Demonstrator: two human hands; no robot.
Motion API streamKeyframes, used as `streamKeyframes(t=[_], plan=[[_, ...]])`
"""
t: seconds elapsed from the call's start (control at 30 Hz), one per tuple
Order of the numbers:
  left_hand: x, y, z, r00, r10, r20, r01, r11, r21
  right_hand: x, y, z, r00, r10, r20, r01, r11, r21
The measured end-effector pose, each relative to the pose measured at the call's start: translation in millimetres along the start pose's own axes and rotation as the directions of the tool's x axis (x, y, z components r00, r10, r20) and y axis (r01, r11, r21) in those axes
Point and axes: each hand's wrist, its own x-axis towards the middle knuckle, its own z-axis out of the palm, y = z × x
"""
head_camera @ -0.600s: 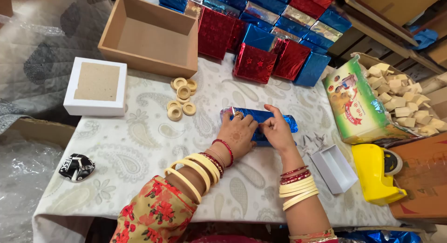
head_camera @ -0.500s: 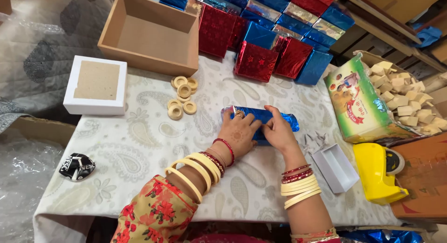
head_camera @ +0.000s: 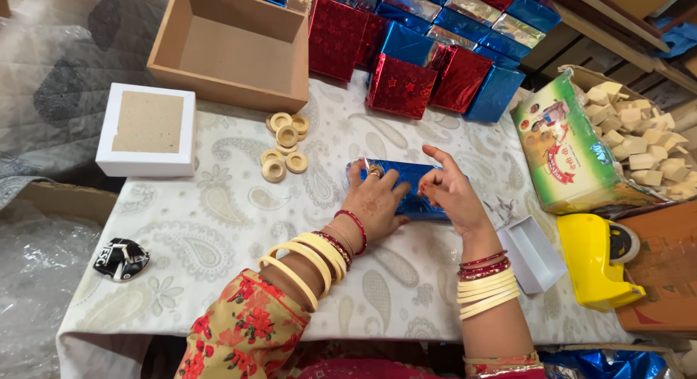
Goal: The recorder is seen cleaning and packaging small wooden or plastic products into boxes and wrapping them in blue foil.
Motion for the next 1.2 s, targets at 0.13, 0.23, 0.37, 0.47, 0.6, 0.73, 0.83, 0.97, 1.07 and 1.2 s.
streamKeyframes(t=[0.13, 0.23, 0.37, 0.47, 0.6, 0.73, 0.83, 0.97, 1.07, 1.2], plan=[[2, -7, 18, 0.976, -0.139, -0.167, 0.089, 0.956, -0.279, 8, 17, 1, 0.998, 0.01, 0.065, -0.009, 1.0, -0.01], [5, -14, 32, 0.953, -0.159, -0.26, 0.076, 0.95, -0.303, 8, 15, 2, 0.994, -0.038, 0.098, 0.027, 0.993, 0.115], [1, -14, 26, 0.964, -0.045, -0.263, -0.007, 0.981, -0.196, 3, 20, -7, 0.994, -0.1, -0.043, 0.1, 0.995, 0.006], [1, -12, 19, 0.965, 0.018, -0.263, -0.057, 0.988, -0.142, -2, 17, -13, 0.99, -0.116, -0.08, 0.112, 0.992, -0.058], [2, -13, 24, 0.954, -0.026, -0.299, -0.021, 0.988, -0.153, -1, 19, -16, 0.989, -0.121, 0.09, 0.117, 0.992, 0.053], [2, -10, 20, 0.944, -0.011, -0.331, -0.052, 0.982, -0.183, -4, 13, -8, 0.974, -0.124, 0.187, 0.059, 0.946, 0.32], [1, -8, 18, 0.912, -0.017, -0.409, -0.098, 0.961, -0.26, -2, 25, -5, 0.966, -0.172, 0.192, 0.065, 0.884, 0.464], [-2, -1, 8, 0.911, -0.007, -0.413, -0.107, 0.962, -0.251, -5, 45, -1, 0.969, -0.205, 0.136, 0.066, 0.748, 0.66], [-5, 6, 6, 0.895, 0.064, -0.442, -0.169, 0.965, -0.201, -12, 54, 0, 0.968, -0.221, 0.121, 0.056, 0.656, 0.752], [-10, 14, 6, 0.878, 0.046, -0.476, -0.148, 0.972, -0.18, -13, 69, 0, 0.938, -0.327, 0.114, 0.106, 0.586, 0.803]])
